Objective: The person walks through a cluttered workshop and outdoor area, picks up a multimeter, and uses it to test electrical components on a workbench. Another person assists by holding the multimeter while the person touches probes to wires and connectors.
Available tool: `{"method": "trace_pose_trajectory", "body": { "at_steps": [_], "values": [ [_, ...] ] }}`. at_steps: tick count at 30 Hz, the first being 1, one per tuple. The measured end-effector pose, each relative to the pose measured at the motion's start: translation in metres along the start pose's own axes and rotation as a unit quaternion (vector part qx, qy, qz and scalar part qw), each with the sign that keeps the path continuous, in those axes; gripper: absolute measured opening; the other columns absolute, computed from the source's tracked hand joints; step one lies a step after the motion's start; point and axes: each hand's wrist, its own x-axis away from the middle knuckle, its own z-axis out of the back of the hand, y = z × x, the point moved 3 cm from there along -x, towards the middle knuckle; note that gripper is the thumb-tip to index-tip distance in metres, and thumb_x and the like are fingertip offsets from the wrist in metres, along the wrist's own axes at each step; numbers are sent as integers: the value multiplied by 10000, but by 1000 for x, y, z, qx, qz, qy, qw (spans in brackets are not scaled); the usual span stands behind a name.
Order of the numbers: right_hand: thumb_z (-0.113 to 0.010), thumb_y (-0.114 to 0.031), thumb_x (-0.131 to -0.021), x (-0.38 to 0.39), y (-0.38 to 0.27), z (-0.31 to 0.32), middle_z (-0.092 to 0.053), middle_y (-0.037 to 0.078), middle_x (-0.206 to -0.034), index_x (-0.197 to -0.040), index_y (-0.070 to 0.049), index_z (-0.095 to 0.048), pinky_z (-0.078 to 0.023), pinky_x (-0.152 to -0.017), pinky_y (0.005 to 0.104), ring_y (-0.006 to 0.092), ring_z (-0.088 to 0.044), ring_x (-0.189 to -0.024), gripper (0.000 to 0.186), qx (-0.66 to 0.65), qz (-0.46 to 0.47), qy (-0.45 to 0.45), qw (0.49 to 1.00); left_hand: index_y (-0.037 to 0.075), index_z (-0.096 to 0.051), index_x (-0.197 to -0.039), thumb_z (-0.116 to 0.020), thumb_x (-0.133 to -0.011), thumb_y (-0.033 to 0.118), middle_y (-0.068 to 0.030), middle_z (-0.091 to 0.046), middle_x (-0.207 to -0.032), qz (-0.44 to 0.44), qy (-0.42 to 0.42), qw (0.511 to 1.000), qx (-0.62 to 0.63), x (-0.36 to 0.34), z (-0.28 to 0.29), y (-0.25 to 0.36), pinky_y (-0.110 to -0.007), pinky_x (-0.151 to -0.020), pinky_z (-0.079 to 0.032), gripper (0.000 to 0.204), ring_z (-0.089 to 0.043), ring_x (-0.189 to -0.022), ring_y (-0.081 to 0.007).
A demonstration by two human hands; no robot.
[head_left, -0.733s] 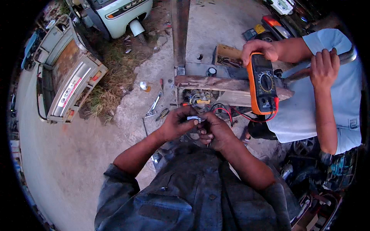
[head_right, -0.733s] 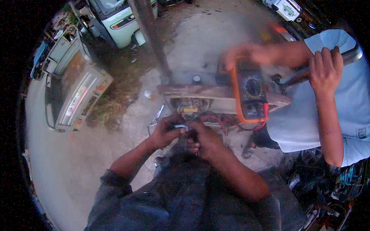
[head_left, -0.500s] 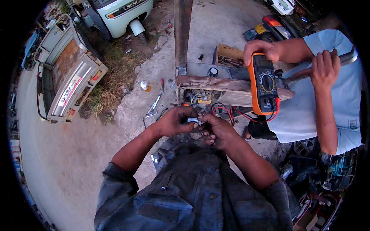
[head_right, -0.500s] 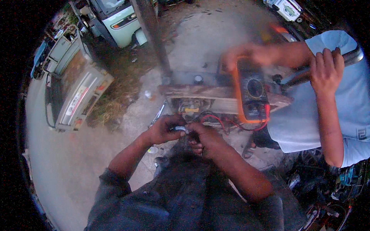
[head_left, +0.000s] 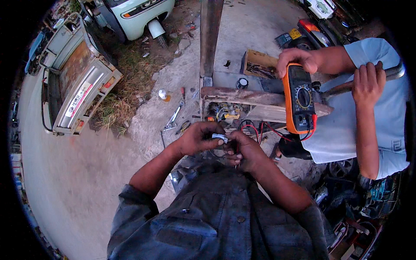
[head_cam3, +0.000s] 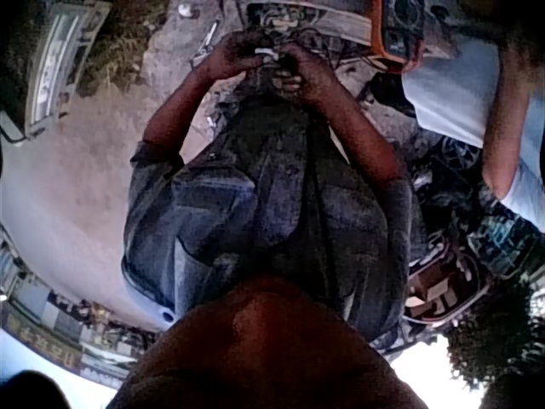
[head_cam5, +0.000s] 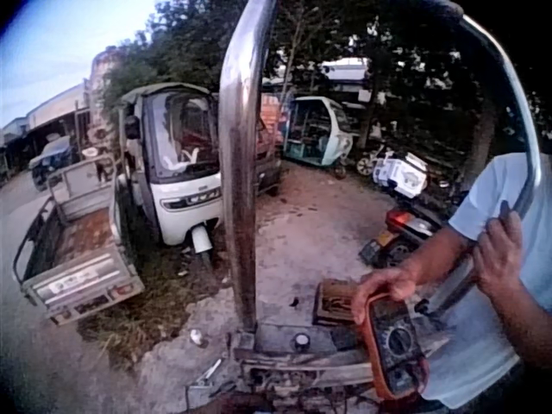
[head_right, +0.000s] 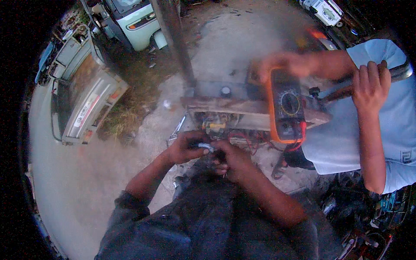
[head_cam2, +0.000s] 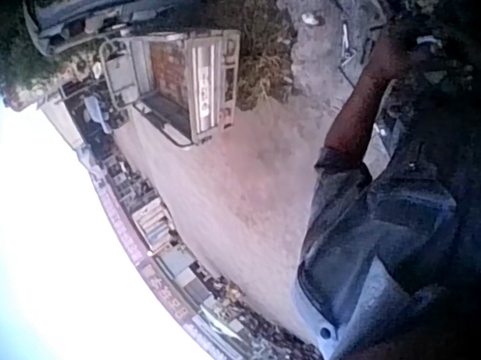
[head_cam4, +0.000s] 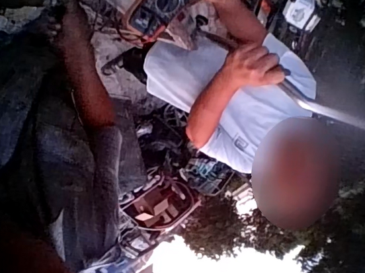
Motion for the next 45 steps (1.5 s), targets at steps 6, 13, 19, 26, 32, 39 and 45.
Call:
{"method": "trace_pose_trajectory", "body": {
  "at_steps": [6, 13, 19, 26, 32, 39, 45],
  "values": [
    [-602, -379, -865, 16, -27, 50, -496, 39, -572, -796, -48, -548, -270, -380, 240, 73, -332, -377, 342, -26, 72, -41, 996, 15, -636, -1071, -719, -818, 136, -92, -614, -1034, 94, 30, 994, 46, 8, 18, 11, -323, -814, -483, 293, -596, -914, -171],
    [-641, -309, -867, 11, -4, 56, -517, 43, -702, -958, -61, -555, -328, -412, 252, 107, -409, -490, 277, 13, 109, -10, 994, 84, -652, -1073, -746, -753, 73, -142, -553, -1089, -114, 181, 937, -277, 32, -1, 16, -379, -908, -448, 333, -533, -1068, -292],
    [-674, -279, -856, 20, 4, 72, -527, 39, -719, -949, -60, -553, -352, -441, 251, 116, -449, -539, 268, 27, 166, 67, 983, 57, -612, -1140, -680, -824, 37, -117, -535, -1181, -74, 312, 937, -138, 52, -10, -3, -330, -912, -455, 324, -524, -1120, -223],
    [-674, -311, -869, 27, 28, 71, -543, 31, -772, -986, -56, -547, -375, -453, 255, 124, -499, -591, 308, 3, 224, 79, 971, -2, -534, -1223, -538, -954, 244, -112, -565, -1213, -18, 373, 920, 122, 58, -23, -4, -341, -907, -450, 364, -539, -1092, -194],
    [-567, -385, -909, 20, 50, 50, -540, 68, -698, -898, -91, -557, -342, -470, 271, 143, -454, -507, 294, 41, 216, 88, 972, 41, -463, -1307, -556, -945, 357, -90, -560, -1226, 20, 327, 889, 321, 60, -28, -16, -378, -950, -411, 489, -539, -1103, -218],
    [-526, -423, -911, 24, 63, 37, -585, 84, -851, -975, -41, -560, -468, -657, 388, 223, -574, -777, 389, -96, 201, -5, 975, 97, -500, -1300, -569, -931, 375, -29, -583, -1172, 71, 270, 814, 509, 57, -37, -16, -388, -977, -358, 467, -519, -1100, -196],
    [-482, -522, -927, 30, 66, 23, -632, 89, -840, -1019, -76, -608, -490, -664, 350, 203, -587, -698, 472, -58, 174, 17, 983, 132, -570, -1147, -595, -890, 475, -25, -624, -1009, 105, 278, 789, 538, 54, -37, -19, -398, -921, -412, 429, -557, -1026, -193]
  ]
}}
